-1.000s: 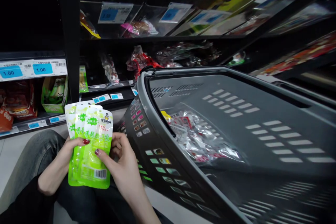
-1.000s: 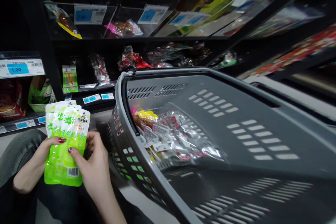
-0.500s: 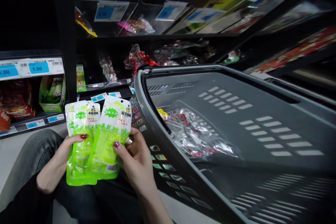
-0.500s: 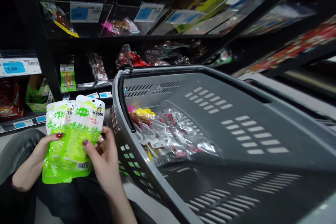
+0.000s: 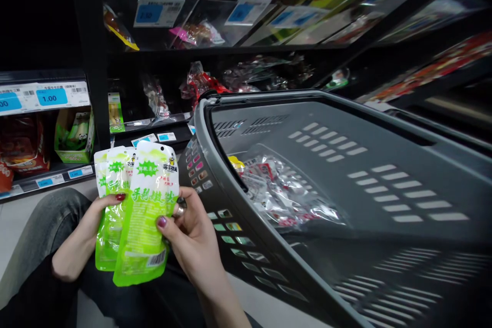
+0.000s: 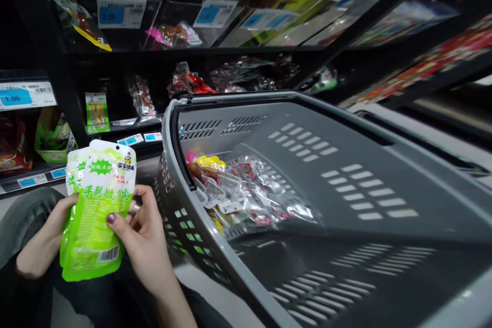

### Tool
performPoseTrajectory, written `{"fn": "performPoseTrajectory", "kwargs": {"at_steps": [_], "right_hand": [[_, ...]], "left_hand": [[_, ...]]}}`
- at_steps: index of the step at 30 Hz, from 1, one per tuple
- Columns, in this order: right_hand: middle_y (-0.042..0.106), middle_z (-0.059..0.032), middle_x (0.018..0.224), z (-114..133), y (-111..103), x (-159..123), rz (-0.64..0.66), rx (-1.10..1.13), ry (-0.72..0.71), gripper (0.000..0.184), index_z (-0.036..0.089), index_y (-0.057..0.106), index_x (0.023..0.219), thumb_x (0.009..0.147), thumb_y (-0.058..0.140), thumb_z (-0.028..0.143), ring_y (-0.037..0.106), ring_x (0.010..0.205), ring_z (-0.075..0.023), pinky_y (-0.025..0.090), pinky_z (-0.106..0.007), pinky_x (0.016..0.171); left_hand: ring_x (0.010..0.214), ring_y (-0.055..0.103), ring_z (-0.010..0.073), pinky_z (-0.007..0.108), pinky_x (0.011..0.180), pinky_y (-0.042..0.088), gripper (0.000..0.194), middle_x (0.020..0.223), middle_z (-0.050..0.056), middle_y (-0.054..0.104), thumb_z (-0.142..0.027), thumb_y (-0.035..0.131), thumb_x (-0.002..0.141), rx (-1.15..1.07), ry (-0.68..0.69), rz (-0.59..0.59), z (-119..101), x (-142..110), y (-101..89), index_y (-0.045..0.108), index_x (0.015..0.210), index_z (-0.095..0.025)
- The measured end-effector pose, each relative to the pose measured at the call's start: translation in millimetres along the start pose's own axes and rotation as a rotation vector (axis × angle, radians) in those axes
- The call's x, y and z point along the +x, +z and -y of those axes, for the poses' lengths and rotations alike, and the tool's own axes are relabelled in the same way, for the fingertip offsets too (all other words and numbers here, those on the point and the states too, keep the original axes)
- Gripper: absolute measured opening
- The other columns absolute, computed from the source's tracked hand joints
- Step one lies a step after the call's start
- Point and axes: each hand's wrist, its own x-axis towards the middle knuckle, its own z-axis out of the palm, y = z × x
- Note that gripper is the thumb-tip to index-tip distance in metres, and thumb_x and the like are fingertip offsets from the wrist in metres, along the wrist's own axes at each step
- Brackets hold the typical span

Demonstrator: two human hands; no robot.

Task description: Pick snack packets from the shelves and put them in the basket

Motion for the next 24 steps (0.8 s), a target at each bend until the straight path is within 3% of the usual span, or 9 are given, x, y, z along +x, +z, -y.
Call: {"fn": "performPoseTrajectory", "kwargs": {"at_steps": [3,6,9,12,14,16,19,22,24], "right_hand": [[0.061,0.0024,0.076,2,0,0,-0.011,0.06,-0.002,0.026,0.029,0.05,0.094,0.074,0.067,0.025,0.056,0.062,-0.014,0.043,-0.026,0.059],[0.06,0.0003,0.081,3,-2,3,-0.03,0.208,0.066,0.031,0.028,0.055,0.101,0.072,0.065,0.027,0.049,0.054,-0.0124,0.037,-0.026,0.05],[0.055,-0.0004,0.077,1,-6,6,0.05,0.37,0.212,0.039,0.025,0.059,0.101,0.07,0.062,0.048,0.031,0.042,-0.0077,0.023,-0.024,0.041],[0.047,0.0008,0.066,-5,-8,7,0.15,0.434,0.276,0.066,0.021,0.063,0.09,0.055,0.056,0.076,0.022,0.044,-0.0072,0.019,-0.024,0.042],[0.042,0.0024,0.059,-7,-8,5,0.144,0.421,0.25,0.065,0.019,0.065,0.084,0.049,0.061,0.074,0.02,0.046,-0.0078,0.019,-0.023,0.043],[0.041,0.0024,0.055,-5,-7,4,0.088,0.392,0.202,0.047,0.02,0.065,0.081,0.053,0.066,0.058,0.023,0.046,-0.0088,0.02,-0.023,0.041],[0.053,-0.0022,0.059,2,-6,2,-0.001,0.338,0.168,0.031,0.021,0.066,0.083,0.059,0.056,0.038,0.041,0.048,-0.0143,0.031,-0.026,0.04],[0.062,-0.0053,0.063,12,-9,1,-0.112,0.154,0.183,0.029,0.019,0.067,0.084,0.067,0.051,0.036,0.057,0.06,-0.0231,0.043,-0.033,0.049],[0.063,-0.0053,0.062,18,-12,-1,-0.244,-0.116,0.128,0.026,0.019,0.066,0.082,0.072,0.053,0.038,0.06,0.066,-0.0255,0.046,-0.035,0.056]], "left_hand": [[0.081,0.067,0.0294,0.038,0.075,0.051,0.033,0.084,0.009,0.073,-0.016,0.067,0.061,0.004,0.002,-0.034,0,1,-1.4,0.069,0.094,-0.01],[0.073,0.067,0.0282,0.038,0.072,0.051,0.029,0.076,0.009,0.073,-0.015,0.066,0.062,0.039,0.013,-0.113,1,2,-3.2,0.068,0.09,-0.009],[0.073,0.067,0.0281,0.039,0.072,0.051,0.032,0.075,0.009,0.073,-0.016,0.066,0.062,0.05,0.008,-0.135,1,3,-4.0,0.067,0.093,-0.009],[0.077,0.067,0.0286,0.039,0.075,0.05,0.036,0.077,0.009,0.073,-0.016,0.066,0.061,0.021,-0.003,-0.121,0,3,-4.3,0.065,0.096,-0.009],[0.079,0.067,0.029,0.039,0.076,0.05,0.036,0.078,0.01,0.072,-0.018,0.065,0.061,-0.001,-0.028,-0.107,-1,4,-4.4,0.065,0.096,-0.009],[0.079,0.067,0.0292,0.039,0.077,0.049,0.034,0.078,0.01,0.072,-0.018,0.064,0.062,-0.013,-0.04,-0.1,-1,4,-3.9,0.065,0.095,-0.009],[0.077,0.067,0.0284,0.04,0.077,0.05,0.028,0.076,0.009,0.072,-0.016,0.063,0.062,-0.006,-0.005,-0.104,-2,3,-2.8,0.067,0.089,-0.01],[0.073,0.068,0.0285,0.04,0.076,0.051,0.023,0.072,0.009,0.072,-0.017,0.063,0.059,-0.003,0.065,-0.128,-5,1,-4.0,0.068,0.08,-0.01],[0.073,0.068,0.0295,0.041,0.077,0.051,0.02,0.069,0.008,0.072,-0.016,0.064,0.055,-0.009,0.114,-0.17,-7,-1,-6.7,0.069,0.074,-0.011]]}}
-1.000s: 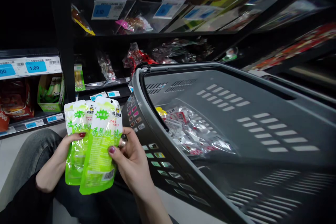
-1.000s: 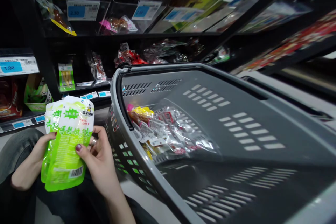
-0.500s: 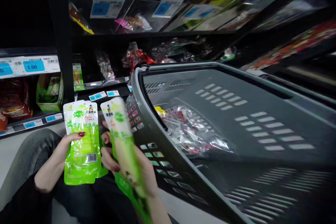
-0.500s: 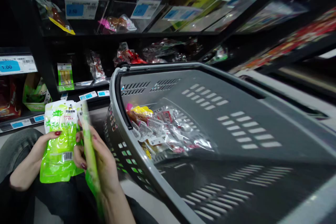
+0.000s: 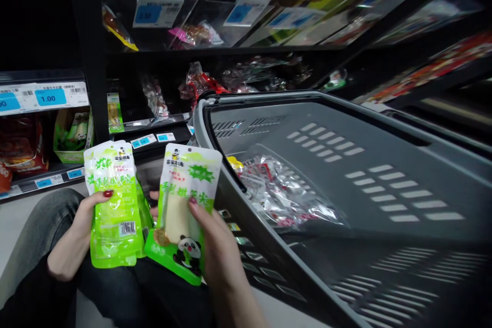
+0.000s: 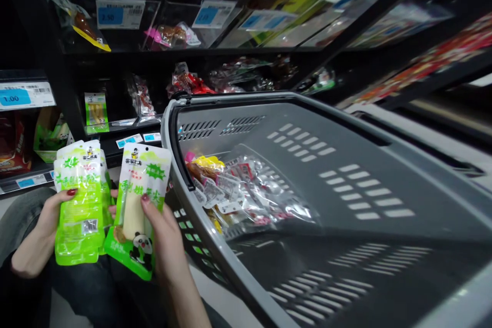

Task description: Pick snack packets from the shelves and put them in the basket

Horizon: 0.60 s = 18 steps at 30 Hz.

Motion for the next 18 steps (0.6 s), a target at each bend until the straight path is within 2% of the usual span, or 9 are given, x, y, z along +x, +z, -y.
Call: {"fn": "performPoseTrajectory", "kwargs": {"at_steps": [2,5,8,12,14,18], "right_hand": [[0.065,-0.0053,0.063,5,-3,-2,-0.143,-0.332,-0.148,0.025,0.019,0.065,0.078,0.075,0.053,0.04,0.061,0.068,-0.0253,0.046,-0.033,0.058],[0.066,-0.0063,0.066,10,-6,-5,-0.239,-0.788,-0.343,0.027,0.017,0.065,0.081,0.081,0.046,0.037,0.061,0.061,-0.0221,0.043,-0.028,0.052],[0.062,-0.0045,0.055,10,-7,-6,-0.29,-1.072,-0.422,0.03,0.016,0.064,0.085,0.086,0.039,0.033,0.055,0.045,-0.0181,0.034,-0.024,0.041],[0.054,-0.0028,0.042,2,-2,-6,-0.406,-1.384,-0.526,0.031,0.016,0.06,0.072,0.088,0.037,0.029,0.05,0.034,-0.0165,0.025,-0.024,0.038],[0.056,-0.004,0.043,-4,6,-6,-0.397,-1.443,-0.559,0.032,0.017,0.057,0.068,0.088,0.035,0.027,0.052,0.035,-0.0169,0.026,-0.024,0.04],[0.067,-0.0065,0.065,-17,19,-3,-0.14,-1.187,-0.453,0.028,0.017,0.06,0.079,0.089,0.035,0.024,0.063,0.057,-0.0191,0.037,-0.025,0.052]], "left_hand": [[0.076,0.067,0.0307,0.041,0.079,0.051,0.02,0.067,0.007,0.073,-0.016,0.063,0.052,-0.01,0.033,-0.01,-2,-2,-3.6,0.069,0.071,-0.013],[0.087,0.065,0.0337,0.042,0.083,0.05,0.035,0.079,0.007,0.074,-0.017,0.061,0.049,-0.017,0.036,0.096,-2,-5,-7.2,0.07,0.082,-0.014],[0.098,0.06,0.0375,0.046,0.086,0.047,0.058,0.1,0.01,0.07,-0.018,0.058,0.048,-0.016,0.01,0.254,0,-8,-7.2,0.065,0.105,-0.013],[0.106,0.055,0.0411,0.051,0.086,0.046,0.073,0.118,0.011,0.062,-0.02,0.053,0.047,-0.016,-0.025,0.386,2,-12,-6.0,0.056,0.119,-0.015],[0.106,0.055,0.0408,0.05,0.085,0.047,0.075,0.118,0.009,0.063,-0.019,0.054,0.046,-0.02,0.007,0.41,2,-13,-5.9,0.055,0.121,-0.017],[0.106,0.056,0.0378,0.045,0.087,0.047,0.075,0.111,0.005,0.067,-0.014,0.056,0.046,-0.003,0.053,0.443,4,-14,-5.3,0.056,0.12,-0.02]]}}
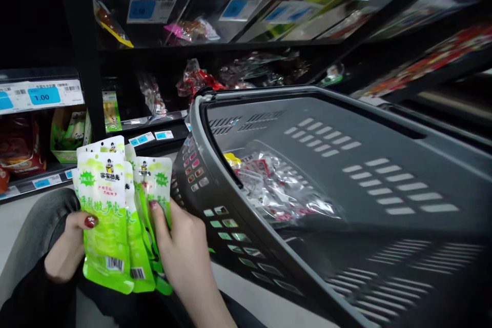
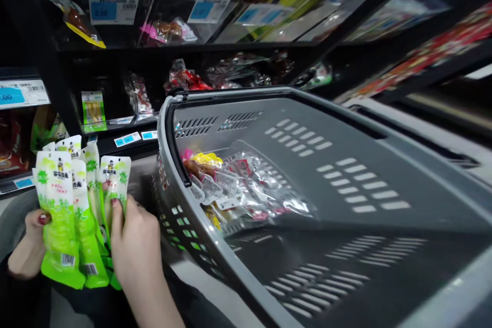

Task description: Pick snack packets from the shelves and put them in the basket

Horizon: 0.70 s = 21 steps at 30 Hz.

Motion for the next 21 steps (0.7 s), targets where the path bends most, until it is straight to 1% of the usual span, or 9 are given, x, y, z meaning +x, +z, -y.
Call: {"fn": "performPoseTrajectory", "kwargs": {"at_steps": [2,4,6,9,12,14,17,21], "right_hand": [[0.068,-0.0068,0.071,-2,7,2,0.109,0.168,0.054,0.028,0.017,0.061,0.081,0.089,0.035,0.024,0.062,0.062,-0.0191,0.039,-0.025,0.055],[0.067,-0.0063,0.07,-7,12,4,0.195,0.303,0.126,0.032,0.017,0.06,0.076,0.09,0.033,0.028,0.06,0.061,-0.0186,0.04,-0.025,0.054],[0.067,-0.0062,0.071,-11,15,5,0.23,0.411,0.181,0.038,0.017,0.06,0.073,0.091,0.03,0.035,0.059,0.063,-0.0187,0.041,-0.026,0.056],[0.068,-0.0069,0.084,-14,16,6,0.176,0.484,0.195,0.036,0.018,0.061,0.084,0.09,0.032,0.039,0.061,0.076,-0.0204,0.044,-0.029,0.067],[0.068,-0.0074,0.094,-13,20,4,0.145,0.565,0.209,0.032,0.019,0.059,0.1,0.09,0.036,0.038,0.061,0.087,-0.0214,0.044,-0.031,0.075],[0.067,-0.0081,0.1,-12,24,4,0.137,0.662,0.217,0.034,0.018,0.058,0.105,0.09,0.036,0.038,0.06,0.091,-0.0214,0.044,-0.031,0.077],[0.066,-0.0081,0.102,-13,30,5,0.092,0.781,0.23,0.034,0.017,0.059,0.106,0.089,0.038,0.036,0.06,0.093,-0.0213,0.045,-0.031,0.079],[0.068,-0.0067,0.093,-13,29,8,0.071,0.837,0.272,0.028,0.016,0.063,0.096,0.085,0.043,0.032,0.061,0.087,-0.0212,0.045,-0.03,0.075]], "left_hand": [[0.105,0.057,0.0376,0.045,0.088,0.047,0.073,0.111,0.006,0.067,-0.014,0.057,0.047,0.009,-0.038,0.036,2,1,-0.5,0.056,0.12,-0.019],[0.104,0.058,0.0379,0.046,0.089,0.046,0.07,0.11,0.008,0.067,-0.017,0.058,0.049,0.011,-0.078,0.066,3,3,-1.8,0.057,0.119,-0.017],[0.102,0.059,0.0378,0.046,0.09,0.045,0.067,0.107,0.009,0.068,-0.018,0.06,0.05,0.026,-0.111,0.058,4,4,-3.2,0.058,0.117,-0.015],[0.098,0.061,0.0371,0.045,0.09,0.045,0.063,0.095,0.01,0.072,-0.017,0.064,0.049,0.08,-0.114,-0.03,5,7,-3.8,0.062,0.112,-0.012],[0.093,0.063,0.0361,0.044,0.085,0.049,0.057,0.086,0.01,0.074,-0.016,0.067,0.049,0.135,-0.057,-0.147,6,8,-2.0,0.066,0.106,-0.012],[0.09,0.064,0.0353,0.042,0.081,0.051,0.053,0.084,0.009,0.074,-0.015,0.069,0.05,0.167,-0.02,-0.197,6,8,-0.7,0.067,0.103,-0.013],[0.086,0.066,0.0342,0.041,0.076,0.053,0.05,0.083,0.009,0.074,-0.012,0.07,0.051,0.206,0.009,-0.225,7,7,-0.8,0.069,0.101,-0.014],[0.085,0.066,0.0349,0.041,0.076,0.053,0.048,0.086,0.01,0.074,-0.012,0.071,0.051,0.234,0.006,-0.208,9,8,-2.0,0.069,0.099,-0.013]]}}
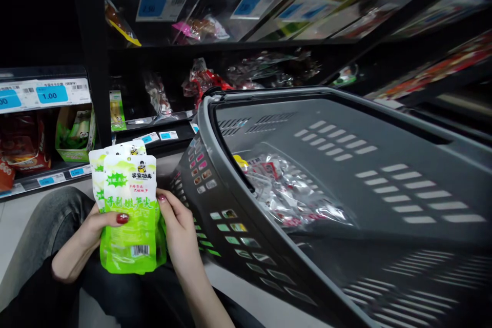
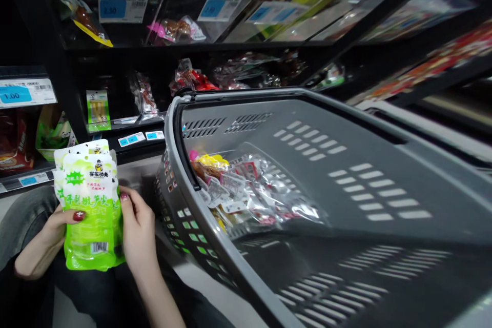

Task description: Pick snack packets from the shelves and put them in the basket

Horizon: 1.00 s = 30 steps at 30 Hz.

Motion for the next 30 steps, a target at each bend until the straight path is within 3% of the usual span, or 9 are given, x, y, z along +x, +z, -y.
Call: {"fn": "performPoseTrajectory", "kwargs": {"at_steps": [3,8,12,16,19,24,27,30], "right_hand": [[0.067,-0.0062,0.09,0,2,-2,-0.064,-0.006,-0.015,0.026,0.016,0.062,0.093,0.085,0.043,0.031,0.06,0.084,-0.0207,0.045,-0.029,0.072],[0.063,-0.0065,0.095,-7,10,-8,-0.103,-0.077,-0.074,0.028,0.019,0.058,0.098,0.089,0.037,0.034,0.058,0.088,-0.0205,0.043,-0.032,0.076],[0.056,-0.0041,0.092,-6,5,-5,-0.186,-0.213,-0.182,0.022,0.02,0.052,0.101,0.084,0.048,0.033,0.053,0.087,-0.0194,0.04,-0.032,0.076],[0.045,0.0035,0.071,-1,-3,1,-0.064,-0.322,-0.166,0.016,0.02,0.049,0.08,0.073,0.061,0.029,0.046,0.07,-0.0154,0.036,-0.028,0.066],[0.039,0.0053,0.066,-2,-5,3,-0.007,-0.257,-0.118,0.015,0.02,0.045,0.073,0.074,0.059,0.026,0.042,0.064,-0.0134,0.033,-0.026,0.061],[0.046,0.0032,0.066,-6,-3,4,0.072,-0.106,-0.019,0.013,0.018,0.048,0.077,0.08,0.051,0.031,0.044,0.063,-0.014,0.034,-0.026,0.058],[0.049,0.0027,0.065,-8,-3,6,0.018,0.014,-0.002,0.016,0.019,0.048,0.073,0.08,0.051,0.033,0.046,0.062,-0.014,0.037,-0.025,0.057],[0.057,0.0001,0.076,-7,-5,7,-0.109,0.138,-0.079,0.014,0.02,0.05,0.084,0.083,0.05,0.034,0.053,0.07,-0.0163,0.043,-0.028,0.065]], "left_hand": [[0.082,0.067,0.0336,0.038,0.073,0.053,0.042,0.085,0.011,0.074,-0.01,0.071,0.049,0.023,-0.006,-0.001,-1,2,2.1,0.071,0.091,-0.011],[0.069,0.068,0.0292,0.035,0.063,0.054,0.032,0.074,0.009,0.074,-0.01,0.068,0.048,-0.049,-0.081,-0.105,-6,5,5.9,0.072,0.08,-0.011],[0.069,0.068,0.0281,0.036,0.068,0.052,0.028,0.077,0.012,0.074,-0.013,0.066,0.054,-0.117,-0.141,-0.146,-7,9,8.0,0.071,0.081,-0.008],[0.059,0.066,0.0241,0.033,0.063,0.052,0.022,0.071,0.012,0.073,-0.015,0.067,0.057,-0.106,-0.148,-0.175,-4,12,11.4,0.07,0.077,-0.007],[0.064,0.067,0.0256,0.033,0.064,0.052,0.028,0.075,0.011,0.073,-0.014,0.069,0.058,-0.055,-0.105,-0.149,-2,12,14.6,0.07,0.085,-0.008],[0.076,0.068,0.0295,0.036,0.071,0.051,0.035,0.085,0.013,0.073,-0.014,0.072,0.06,0.037,-0.063,-0.138,4,13,16.0,0.068,0.094,-0.008],[0.077,0.068,0.0288,0.036,0.073,0.052,0.037,0.083,0.013,0.073,-0.017,0.072,0.062,-0.013,-0.092,-0.163,7,15,14.6,0.066,0.098,-0.009],[0.077,0.068,0.0272,0.035,0.075,0.052,0.033,0.079,0.012,0.073,-0.022,0.066,0.07,-0.124,-0.169,-0.176,6,16,13.4,0.065,0.1,-0.008]]}}
